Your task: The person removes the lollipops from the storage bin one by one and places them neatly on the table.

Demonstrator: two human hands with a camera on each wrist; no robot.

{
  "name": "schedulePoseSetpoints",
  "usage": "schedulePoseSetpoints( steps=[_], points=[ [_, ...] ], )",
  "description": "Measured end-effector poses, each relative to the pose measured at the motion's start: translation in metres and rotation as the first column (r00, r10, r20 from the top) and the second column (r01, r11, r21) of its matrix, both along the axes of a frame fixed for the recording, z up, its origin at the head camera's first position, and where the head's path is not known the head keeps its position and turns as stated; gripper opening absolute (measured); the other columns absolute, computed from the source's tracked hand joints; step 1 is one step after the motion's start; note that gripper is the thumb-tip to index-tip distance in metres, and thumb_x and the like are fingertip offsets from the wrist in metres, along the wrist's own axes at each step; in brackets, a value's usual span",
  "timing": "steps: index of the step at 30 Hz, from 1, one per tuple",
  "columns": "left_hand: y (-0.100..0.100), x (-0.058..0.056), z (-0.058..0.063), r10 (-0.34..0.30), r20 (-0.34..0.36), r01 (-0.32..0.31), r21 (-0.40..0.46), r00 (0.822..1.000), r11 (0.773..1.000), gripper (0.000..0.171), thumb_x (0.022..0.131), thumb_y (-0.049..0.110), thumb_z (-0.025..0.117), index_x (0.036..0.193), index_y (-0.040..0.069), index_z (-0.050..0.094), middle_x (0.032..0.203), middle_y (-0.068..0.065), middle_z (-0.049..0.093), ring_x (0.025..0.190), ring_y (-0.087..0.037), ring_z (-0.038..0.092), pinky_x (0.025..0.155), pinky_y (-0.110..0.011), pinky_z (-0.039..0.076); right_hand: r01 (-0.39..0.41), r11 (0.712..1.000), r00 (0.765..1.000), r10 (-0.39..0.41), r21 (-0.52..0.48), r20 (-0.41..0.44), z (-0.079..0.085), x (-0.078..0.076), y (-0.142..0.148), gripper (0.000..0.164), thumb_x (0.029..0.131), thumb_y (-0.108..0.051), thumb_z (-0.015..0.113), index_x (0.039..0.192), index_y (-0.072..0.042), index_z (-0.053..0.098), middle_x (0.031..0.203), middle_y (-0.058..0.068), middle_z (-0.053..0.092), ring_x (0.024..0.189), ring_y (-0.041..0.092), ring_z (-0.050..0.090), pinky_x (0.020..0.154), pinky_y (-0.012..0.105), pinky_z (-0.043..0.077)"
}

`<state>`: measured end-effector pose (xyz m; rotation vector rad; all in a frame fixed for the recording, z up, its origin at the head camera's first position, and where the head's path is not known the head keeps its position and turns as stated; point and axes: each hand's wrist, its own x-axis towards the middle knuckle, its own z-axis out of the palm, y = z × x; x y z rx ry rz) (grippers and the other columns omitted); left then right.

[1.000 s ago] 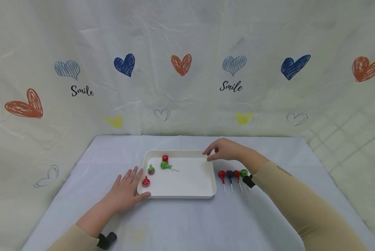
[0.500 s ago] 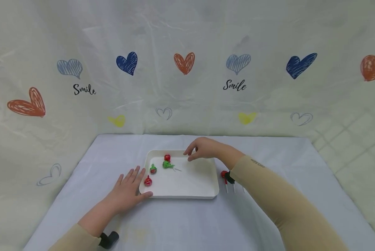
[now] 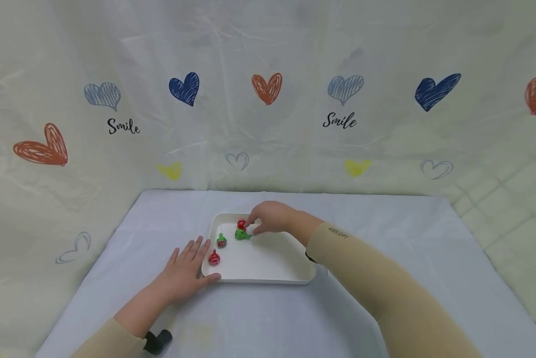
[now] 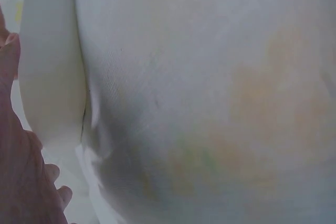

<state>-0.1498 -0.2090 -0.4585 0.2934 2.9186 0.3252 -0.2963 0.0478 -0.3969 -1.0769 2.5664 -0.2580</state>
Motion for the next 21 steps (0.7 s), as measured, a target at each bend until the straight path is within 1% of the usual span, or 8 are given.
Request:
schedulePoseSetpoints(
  steps=[3, 6, 10, 13, 18, 21],
  points=[
    [-0.001, 0.001, -0.001, 0.002, -0.002, -0.002, -0.001, 1.0, 1.0, 0.106, 0.084, 0.076, 0.054, 0.16, 0.012, 0.017, 0.165, -0.017, 0.013, 0.15, -0.04, 0.009, 0.116, -0.066, 0.005, -0.039, 0.999, 0.998, 0.039, 0.024, -0.039, -0.002, 0.001, -0.009, 0.032, 0.089, -0.027, 0.077, 0.121, -0.028, 0.073, 0.12, -0.009, 0.069, 0.117, 0.014, 0.059, 0.103, 0.032, 0.045],
    [-0.002, 0.002, -0.001, 0.006, -0.004, -0.006, 0.004, 1.0, 1.0, 0.106, 0.083, 0.076, 0.054, 0.16, 0.012, 0.017, 0.165, -0.017, 0.013, 0.15, -0.04, 0.009, 0.116, -0.066, 0.005, -0.061, 0.997, 0.995, 0.065, 0.057, -0.077, -0.004, 0.004, -0.018, 0.032, 0.089, -0.027, 0.076, 0.121, -0.03, 0.073, 0.119, -0.013, 0.068, 0.115, 0.011, 0.059, 0.103, 0.031, 0.045],
    [-0.002, 0.003, 0.0, 0.006, -0.003, -0.006, 0.012, 1.0, 1.0, 0.106, 0.084, 0.076, 0.054, 0.16, 0.012, 0.018, 0.164, -0.017, 0.014, 0.15, -0.04, 0.01, 0.116, -0.066, 0.005, -0.086, 0.99, 0.989, 0.098, 0.109, -0.115, -0.008, 0.008, -0.026, 0.033, 0.088, -0.028, 0.077, 0.121, -0.03, 0.073, 0.119, -0.011, 0.068, 0.112, 0.011, 0.059, 0.102, 0.031, 0.046],
    [-0.001, 0.003, 0.002, 0.003, -0.005, -0.003, 0.011, 1.0, 1.0, 0.106, 0.084, 0.077, 0.053, 0.16, 0.012, 0.017, 0.164, -0.016, 0.014, 0.15, -0.039, 0.01, 0.116, -0.066, 0.005, -0.113, 0.983, 0.979, 0.134, 0.144, -0.151, -0.011, 0.009, -0.031, 0.034, 0.089, -0.028, 0.076, 0.123, -0.028, 0.072, 0.12, -0.009, 0.068, 0.111, 0.012, 0.059, 0.102, 0.03, 0.047],
    [-0.001, 0.001, 0.001, -0.001, -0.009, 0.001, -0.003, 1.0, 1.0, 0.106, 0.084, 0.077, 0.053, 0.16, 0.013, 0.017, 0.165, -0.015, 0.014, 0.151, -0.039, 0.01, 0.116, -0.066, 0.005, -0.119, 0.979, 0.971, 0.15, 0.166, -0.187, -0.017, 0.006, -0.037, 0.036, 0.091, -0.028, 0.074, 0.126, -0.028, 0.07, 0.112, -0.009, 0.068, 0.099, 0.01, 0.059, 0.095, 0.026, 0.049],
    [-0.001, 0.0, 0.0, -0.004, -0.005, 0.004, -0.004, 1.0, 1.0, 0.107, 0.083, 0.078, 0.052, 0.16, 0.014, 0.016, 0.165, -0.014, 0.013, 0.151, -0.038, 0.009, 0.116, -0.065, 0.005, -0.113, 0.979, 0.971, 0.145, 0.172, -0.189, -0.019, 0.004, -0.039, 0.036, 0.091, -0.028, 0.074, 0.127, -0.028, 0.07, 0.107, -0.008, 0.068, 0.091, 0.01, 0.057, 0.091, 0.024, 0.05]
  ],
)
